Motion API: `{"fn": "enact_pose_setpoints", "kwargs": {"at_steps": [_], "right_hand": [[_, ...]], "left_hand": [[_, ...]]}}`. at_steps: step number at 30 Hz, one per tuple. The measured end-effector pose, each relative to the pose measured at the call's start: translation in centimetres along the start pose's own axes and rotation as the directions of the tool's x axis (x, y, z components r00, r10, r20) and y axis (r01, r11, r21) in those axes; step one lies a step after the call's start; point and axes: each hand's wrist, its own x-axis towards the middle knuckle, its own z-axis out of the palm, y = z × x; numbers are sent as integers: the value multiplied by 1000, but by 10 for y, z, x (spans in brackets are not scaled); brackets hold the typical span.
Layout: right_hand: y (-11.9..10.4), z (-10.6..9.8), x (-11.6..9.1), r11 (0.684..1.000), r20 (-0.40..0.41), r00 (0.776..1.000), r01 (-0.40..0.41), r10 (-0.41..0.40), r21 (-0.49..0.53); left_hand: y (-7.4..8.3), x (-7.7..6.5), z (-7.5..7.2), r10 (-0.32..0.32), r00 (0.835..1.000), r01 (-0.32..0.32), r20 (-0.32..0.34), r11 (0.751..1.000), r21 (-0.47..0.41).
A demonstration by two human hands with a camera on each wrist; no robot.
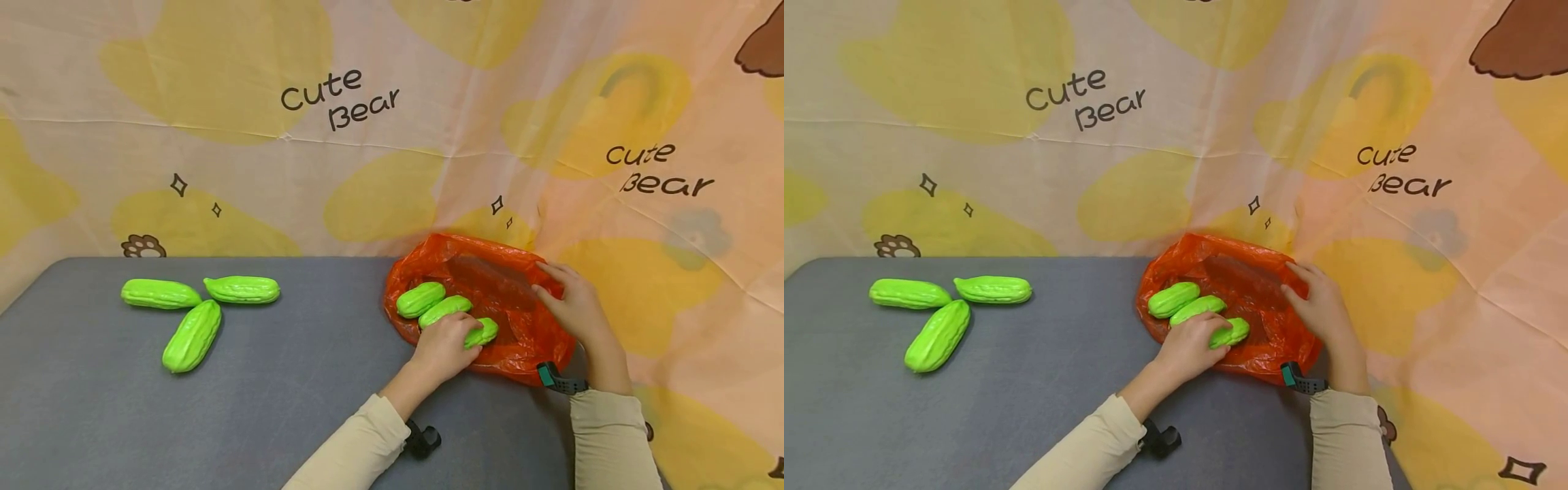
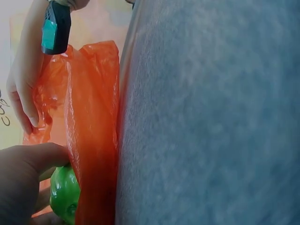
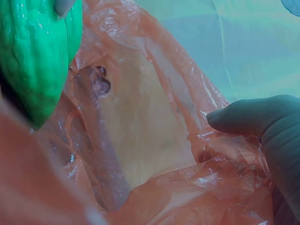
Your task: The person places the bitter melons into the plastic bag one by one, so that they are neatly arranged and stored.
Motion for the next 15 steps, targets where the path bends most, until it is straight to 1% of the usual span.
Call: {"fn": "enact_pose_setpoints", "kwargs": {"at_steps": [5, 10, 15], "right_hand": [[1, 0, 0, 1000, 3, 1000, 6, -6, 3], [0, 1, 0, 1000, 2, 1000, 8, -8, 4], [0, 1, 0, 1000, 0, 1000, 12, -12, -4]], "left_hand": [[3, -1, 3, -32, 999, 31, -15, 999, -30], [3, -2, 6, -57, 997, 57, -59, 998, -7], [4, -3, 6, -76, 994, 78, -78, 997, 12]]}}
